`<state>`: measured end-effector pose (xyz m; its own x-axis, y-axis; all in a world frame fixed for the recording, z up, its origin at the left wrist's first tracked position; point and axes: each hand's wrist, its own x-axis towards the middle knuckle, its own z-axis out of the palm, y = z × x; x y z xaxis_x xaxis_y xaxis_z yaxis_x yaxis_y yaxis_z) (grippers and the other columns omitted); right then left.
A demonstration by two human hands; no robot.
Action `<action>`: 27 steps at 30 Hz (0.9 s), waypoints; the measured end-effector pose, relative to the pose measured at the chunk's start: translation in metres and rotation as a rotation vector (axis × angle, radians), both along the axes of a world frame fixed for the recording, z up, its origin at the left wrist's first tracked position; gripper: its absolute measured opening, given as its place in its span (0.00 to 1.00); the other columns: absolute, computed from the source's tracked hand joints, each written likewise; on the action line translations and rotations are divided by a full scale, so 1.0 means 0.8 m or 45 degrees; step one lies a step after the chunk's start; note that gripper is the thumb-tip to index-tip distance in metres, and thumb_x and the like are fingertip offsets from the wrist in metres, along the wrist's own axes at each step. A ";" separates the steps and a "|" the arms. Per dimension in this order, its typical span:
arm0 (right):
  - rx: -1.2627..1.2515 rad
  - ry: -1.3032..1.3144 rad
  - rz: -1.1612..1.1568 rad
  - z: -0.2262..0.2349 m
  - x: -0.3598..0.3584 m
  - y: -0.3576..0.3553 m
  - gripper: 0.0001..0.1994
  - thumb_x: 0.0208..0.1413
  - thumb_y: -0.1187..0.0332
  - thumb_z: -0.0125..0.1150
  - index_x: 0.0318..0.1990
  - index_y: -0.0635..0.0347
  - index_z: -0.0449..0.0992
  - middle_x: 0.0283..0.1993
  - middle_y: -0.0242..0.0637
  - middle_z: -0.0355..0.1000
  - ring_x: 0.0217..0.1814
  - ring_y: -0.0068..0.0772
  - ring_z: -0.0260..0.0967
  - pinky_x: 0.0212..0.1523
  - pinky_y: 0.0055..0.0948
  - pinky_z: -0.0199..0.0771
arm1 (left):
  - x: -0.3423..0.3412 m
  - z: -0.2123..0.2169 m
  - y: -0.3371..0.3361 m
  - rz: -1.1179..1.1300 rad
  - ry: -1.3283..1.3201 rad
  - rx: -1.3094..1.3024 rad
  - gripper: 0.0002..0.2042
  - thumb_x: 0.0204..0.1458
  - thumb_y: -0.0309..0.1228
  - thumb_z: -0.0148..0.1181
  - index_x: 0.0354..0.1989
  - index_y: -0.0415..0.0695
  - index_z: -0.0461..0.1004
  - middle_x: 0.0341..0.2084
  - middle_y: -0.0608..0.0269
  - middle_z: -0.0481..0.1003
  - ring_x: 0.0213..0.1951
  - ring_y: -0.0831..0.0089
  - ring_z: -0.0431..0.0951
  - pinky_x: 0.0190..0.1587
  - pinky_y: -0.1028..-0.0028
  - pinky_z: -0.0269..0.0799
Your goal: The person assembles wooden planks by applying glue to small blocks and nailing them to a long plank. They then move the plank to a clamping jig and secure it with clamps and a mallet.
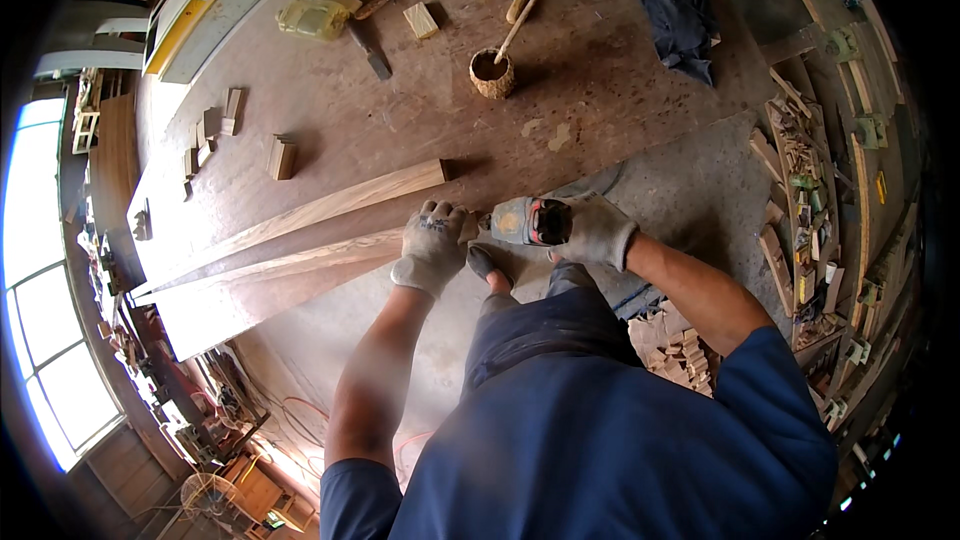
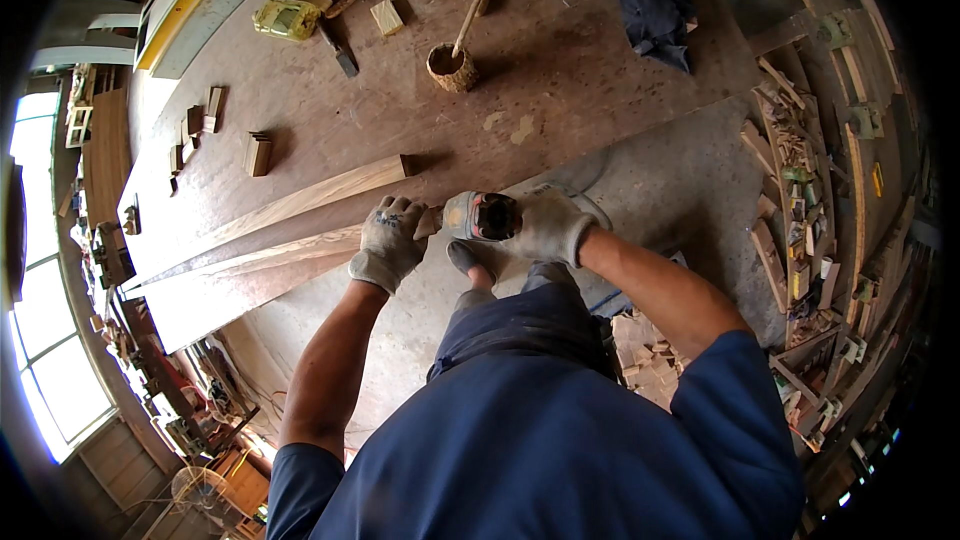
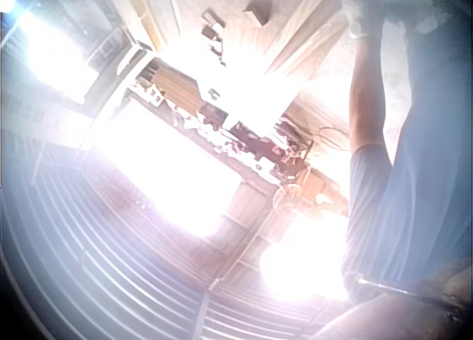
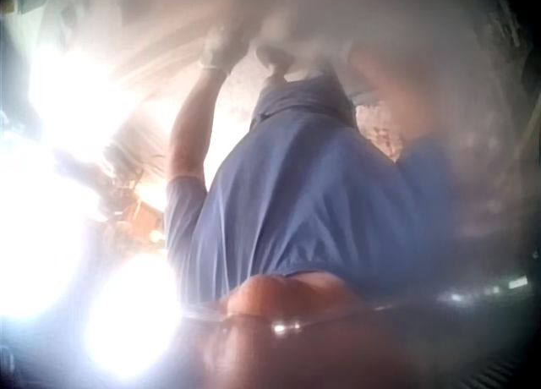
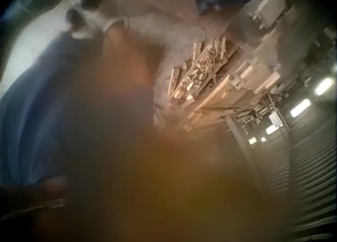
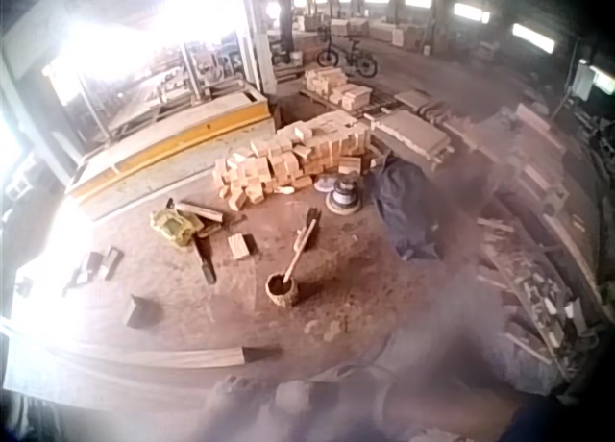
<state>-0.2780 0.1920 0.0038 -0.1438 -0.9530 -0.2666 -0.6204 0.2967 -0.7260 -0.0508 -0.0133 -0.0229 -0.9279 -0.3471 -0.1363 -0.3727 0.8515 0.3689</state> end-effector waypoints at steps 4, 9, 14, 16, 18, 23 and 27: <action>-0.029 0.040 0.074 -0.011 -0.006 0.008 0.22 0.46 0.60 0.78 0.50 0.53 0.83 0.46 0.43 0.84 0.49 0.51 0.83 0.48 0.46 0.84 | 0.001 0.002 0.000 0.012 -0.021 0.003 0.18 0.47 0.28 0.68 0.50 0.45 0.81 0.46 0.52 0.81 0.53 0.47 0.78 0.56 0.53 0.78; 0.013 -0.043 -0.048 0.012 -0.011 0.009 0.16 0.55 0.57 0.72 0.48 0.51 0.86 0.43 0.45 0.86 0.47 0.49 0.85 0.51 0.45 0.84 | 0.006 0.007 0.005 -0.015 -0.117 -0.067 0.22 0.48 0.30 0.71 0.55 0.45 0.79 0.52 0.54 0.79 0.58 0.50 0.76 0.61 0.54 0.74; 0.046 -0.127 -0.186 0.062 -0.012 -0.016 0.17 0.55 0.59 0.72 0.50 0.53 0.86 0.45 0.48 0.86 0.51 0.49 0.85 0.53 0.43 0.84 | 0.008 0.014 0.011 -0.020 -0.118 -0.181 0.19 0.57 0.32 0.64 0.57 0.44 0.79 0.55 0.55 0.79 0.60 0.53 0.75 0.63 0.54 0.71; 0.102 -0.120 -0.161 0.084 -0.010 -0.032 0.18 0.56 0.58 0.72 0.51 0.54 0.86 0.46 0.47 0.86 0.51 0.47 0.85 0.53 0.42 0.84 | 0.010 0.007 0.022 0.039 0.015 -0.353 0.17 0.61 0.32 0.59 0.57 0.43 0.79 0.55 0.54 0.79 0.59 0.53 0.76 0.62 0.54 0.71; 0.099 -0.130 -0.131 0.097 -0.009 -0.051 0.18 0.56 0.58 0.73 0.52 0.55 0.86 0.46 0.46 0.86 0.51 0.45 0.86 0.53 0.41 0.84 | 0.005 0.007 0.030 0.028 -0.097 -0.320 0.16 0.64 0.32 0.54 0.56 0.41 0.79 0.53 0.54 0.80 0.57 0.53 0.77 0.61 0.54 0.72; 0.014 -0.100 0.020 0.134 0.012 -0.113 0.19 0.57 0.62 0.73 0.54 0.58 0.85 0.47 0.44 0.87 0.50 0.38 0.86 0.54 0.38 0.84 | -0.013 -0.015 0.051 0.144 -0.068 -0.318 0.15 0.64 0.32 0.53 0.54 0.41 0.81 0.48 0.56 0.81 0.53 0.57 0.78 0.54 0.59 0.72; 0.117 -0.140 0.062 0.153 0.039 -0.155 0.19 0.57 0.65 0.72 0.55 0.60 0.85 0.48 0.43 0.86 0.50 0.33 0.85 0.54 0.36 0.83 | -0.013 0.002 0.051 0.135 -0.153 -0.250 0.16 0.64 0.35 0.55 0.54 0.42 0.81 0.49 0.56 0.81 0.53 0.58 0.78 0.53 0.58 0.72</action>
